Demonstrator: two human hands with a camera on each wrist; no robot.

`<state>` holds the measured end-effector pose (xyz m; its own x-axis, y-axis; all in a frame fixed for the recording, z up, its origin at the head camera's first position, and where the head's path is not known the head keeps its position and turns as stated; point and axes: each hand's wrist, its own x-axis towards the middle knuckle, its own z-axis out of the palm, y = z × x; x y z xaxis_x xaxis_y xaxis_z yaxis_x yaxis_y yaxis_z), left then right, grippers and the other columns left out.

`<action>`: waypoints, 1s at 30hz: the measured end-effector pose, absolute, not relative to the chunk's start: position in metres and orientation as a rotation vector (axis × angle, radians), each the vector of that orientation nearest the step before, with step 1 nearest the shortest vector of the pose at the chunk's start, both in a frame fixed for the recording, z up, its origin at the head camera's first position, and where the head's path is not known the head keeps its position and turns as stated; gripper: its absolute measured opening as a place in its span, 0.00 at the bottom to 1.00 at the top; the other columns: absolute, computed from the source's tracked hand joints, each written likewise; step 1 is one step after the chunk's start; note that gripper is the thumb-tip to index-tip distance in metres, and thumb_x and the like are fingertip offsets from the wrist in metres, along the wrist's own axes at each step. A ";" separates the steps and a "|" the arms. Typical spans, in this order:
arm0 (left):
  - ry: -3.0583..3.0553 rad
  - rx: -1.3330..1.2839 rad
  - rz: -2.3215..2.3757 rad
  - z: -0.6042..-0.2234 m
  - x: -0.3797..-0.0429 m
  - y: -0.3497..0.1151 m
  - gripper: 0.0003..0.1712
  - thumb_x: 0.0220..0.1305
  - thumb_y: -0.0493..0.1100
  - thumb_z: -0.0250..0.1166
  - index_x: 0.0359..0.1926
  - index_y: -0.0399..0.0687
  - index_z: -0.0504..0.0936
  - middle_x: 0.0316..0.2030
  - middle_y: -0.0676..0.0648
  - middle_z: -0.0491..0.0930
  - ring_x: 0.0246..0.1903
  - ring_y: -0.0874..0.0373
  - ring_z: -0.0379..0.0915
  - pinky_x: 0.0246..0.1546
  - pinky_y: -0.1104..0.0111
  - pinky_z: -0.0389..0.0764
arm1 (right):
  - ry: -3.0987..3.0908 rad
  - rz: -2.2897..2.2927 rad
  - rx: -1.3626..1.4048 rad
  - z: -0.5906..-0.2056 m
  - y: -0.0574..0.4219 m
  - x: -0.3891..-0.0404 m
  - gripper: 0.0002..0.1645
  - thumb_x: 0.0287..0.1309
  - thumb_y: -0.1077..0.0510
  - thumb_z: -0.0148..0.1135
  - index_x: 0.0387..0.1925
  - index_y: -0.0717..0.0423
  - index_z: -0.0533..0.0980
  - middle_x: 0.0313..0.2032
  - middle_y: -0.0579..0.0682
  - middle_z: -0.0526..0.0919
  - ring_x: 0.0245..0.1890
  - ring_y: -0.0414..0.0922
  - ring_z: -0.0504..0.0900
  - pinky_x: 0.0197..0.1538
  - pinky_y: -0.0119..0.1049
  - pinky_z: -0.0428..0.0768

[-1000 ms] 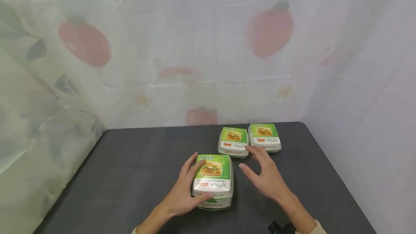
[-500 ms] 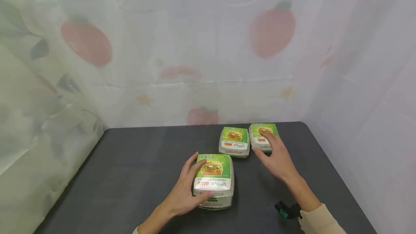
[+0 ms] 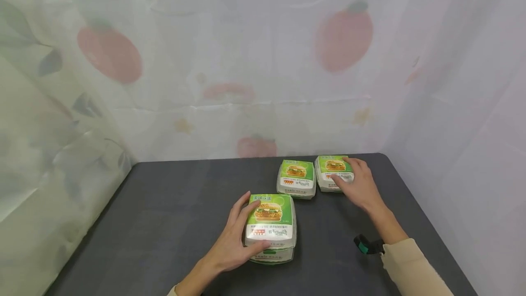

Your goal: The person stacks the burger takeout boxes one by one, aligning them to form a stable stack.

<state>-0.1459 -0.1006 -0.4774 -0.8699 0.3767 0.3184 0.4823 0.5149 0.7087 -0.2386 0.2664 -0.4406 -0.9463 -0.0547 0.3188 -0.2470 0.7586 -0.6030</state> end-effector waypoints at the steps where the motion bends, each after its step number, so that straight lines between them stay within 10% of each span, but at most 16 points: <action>1: -2.622 -0.751 -1.285 -0.477 -0.146 -0.101 0.53 0.56 0.69 0.71 0.78 0.70 0.57 0.80 0.56 0.39 0.75 0.49 0.45 0.57 0.41 0.71 | -2.682 0.978 0.225 -0.442 0.268 -0.241 0.45 0.69 0.43 0.63 0.72 0.69 0.62 0.68 0.75 0.58 0.67 0.74 0.59 0.58 0.73 0.61; 19: -2.644 -0.729 -1.360 -0.472 -0.147 -0.104 0.52 0.57 0.67 0.71 0.78 0.71 0.57 0.80 0.57 0.40 0.76 0.46 0.43 0.60 0.38 0.66 | -2.885 1.222 0.050 -0.475 0.292 -0.273 0.58 0.67 0.36 0.62 0.78 0.67 0.47 0.74 0.78 0.44 0.72 0.75 0.45 0.63 0.75 0.53; 30: -2.650 -0.698 -1.389 -0.473 -0.147 -0.104 0.51 0.56 0.67 0.71 0.78 0.70 0.58 0.79 0.60 0.40 0.76 0.49 0.42 0.61 0.38 0.65 | -2.807 1.443 0.096 -0.496 0.296 -0.271 0.59 0.68 0.40 0.65 0.80 0.64 0.42 0.71 0.74 0.55 0.63 0.66 0.67 0.56 0.58 0.70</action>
<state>-0.1467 -0.1041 -0.4732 -0.8944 0.3605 0.2646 0.4228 0.4888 0.7631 -0.2714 0.2961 -0.4960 -0.9980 -0.0610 0.0137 -0.0467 0.5803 -0.8131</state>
